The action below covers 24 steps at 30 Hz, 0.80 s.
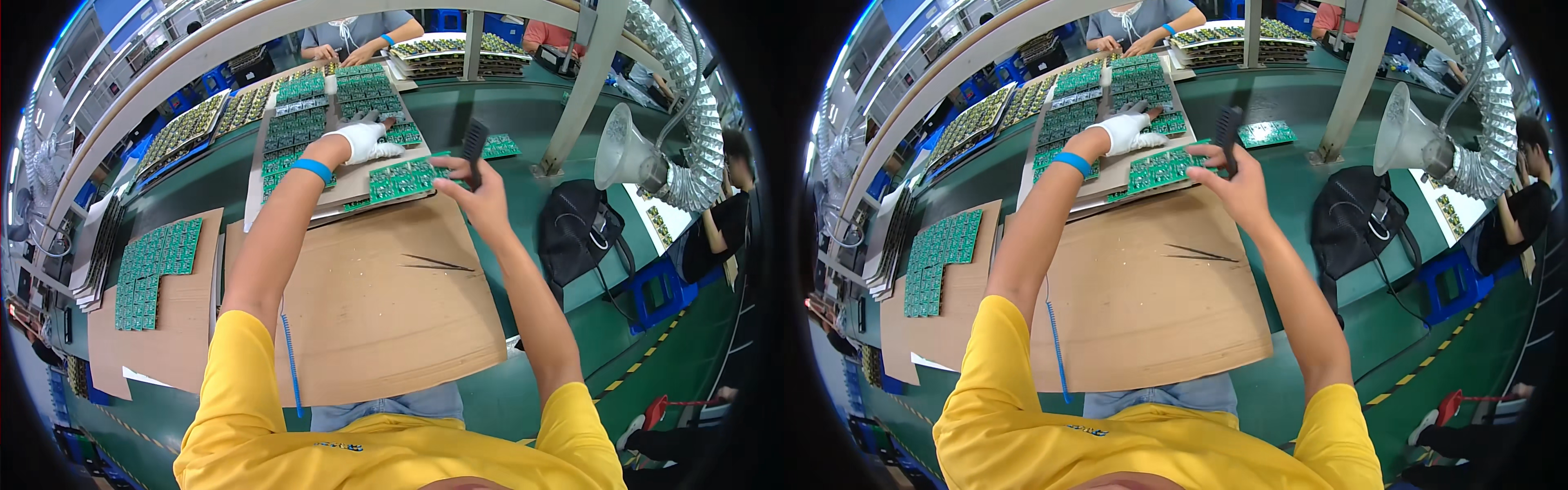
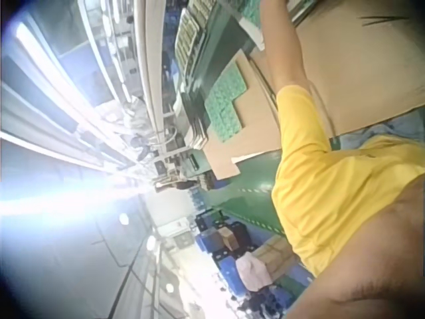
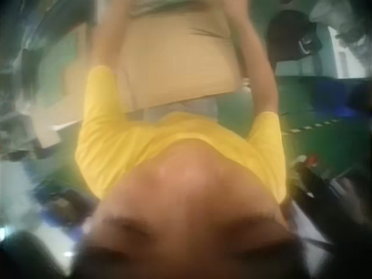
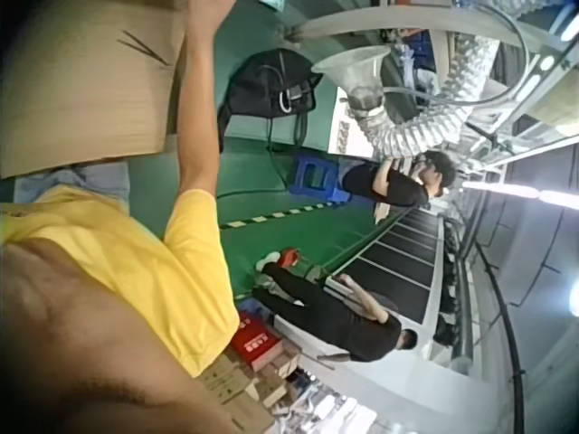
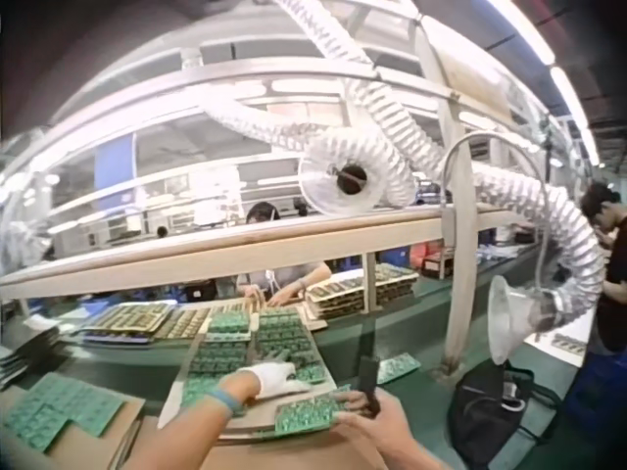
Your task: The recorder picks up green circuit boards, cleans them with a handheld brush, and stacks them on a workbench in a manufacturing facility.
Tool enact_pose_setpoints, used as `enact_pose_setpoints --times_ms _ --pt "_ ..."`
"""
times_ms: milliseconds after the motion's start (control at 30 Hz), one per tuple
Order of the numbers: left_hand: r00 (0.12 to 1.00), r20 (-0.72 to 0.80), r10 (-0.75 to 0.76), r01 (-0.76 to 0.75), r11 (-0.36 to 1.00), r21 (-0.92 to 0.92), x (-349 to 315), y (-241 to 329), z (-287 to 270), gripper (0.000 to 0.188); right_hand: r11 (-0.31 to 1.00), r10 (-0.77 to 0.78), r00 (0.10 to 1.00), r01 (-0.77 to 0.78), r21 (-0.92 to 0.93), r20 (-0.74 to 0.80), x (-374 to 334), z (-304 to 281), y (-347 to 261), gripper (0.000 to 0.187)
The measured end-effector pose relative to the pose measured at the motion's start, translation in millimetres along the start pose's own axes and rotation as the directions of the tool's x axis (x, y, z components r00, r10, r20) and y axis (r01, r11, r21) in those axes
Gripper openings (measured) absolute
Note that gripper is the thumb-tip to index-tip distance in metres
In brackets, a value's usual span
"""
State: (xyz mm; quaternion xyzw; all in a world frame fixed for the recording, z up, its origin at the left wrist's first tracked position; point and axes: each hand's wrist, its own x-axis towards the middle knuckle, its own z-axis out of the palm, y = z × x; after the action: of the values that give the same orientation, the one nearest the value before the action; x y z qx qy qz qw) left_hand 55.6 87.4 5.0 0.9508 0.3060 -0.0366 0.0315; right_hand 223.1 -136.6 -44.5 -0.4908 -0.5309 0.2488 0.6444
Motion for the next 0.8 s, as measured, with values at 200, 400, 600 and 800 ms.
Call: enact_pose_setpoints --times_ms 200,400,600,800 --pt "0.999 0.018 0.042 -0.036 0.969 -0.246 7.8 -19.6 -0.4 0.093 0.973 0.159 0.987 -0.155 -0.171 0.006 29.2 27.8 22.8 0.030" --pt "0.981 -0.087 0.172 -0.179 0.981 -0.080 -22.3 3.8 -4.3 0.088 0.672 -0.312 0.947 0.276 -0.687 0.075 31.5 25.8 13.8 0.039" --pt "0.980 -0.071 0.184 -0.176 0.978 0.112 -58.4 18.3 -5.9 0.081 0.687 -0.097 0.987 -0.024 -0.726 -0.125 80.7 -53.4 62.8 0.055" --pt "0.978 -0.170 0.121 -0.095 0.984 0.153 -65.2 30.9 8.5 0.076 0.158 0.047 0.950 -0.313 -0.936 -0.310 116.1 -49.6 90.6 0.085"
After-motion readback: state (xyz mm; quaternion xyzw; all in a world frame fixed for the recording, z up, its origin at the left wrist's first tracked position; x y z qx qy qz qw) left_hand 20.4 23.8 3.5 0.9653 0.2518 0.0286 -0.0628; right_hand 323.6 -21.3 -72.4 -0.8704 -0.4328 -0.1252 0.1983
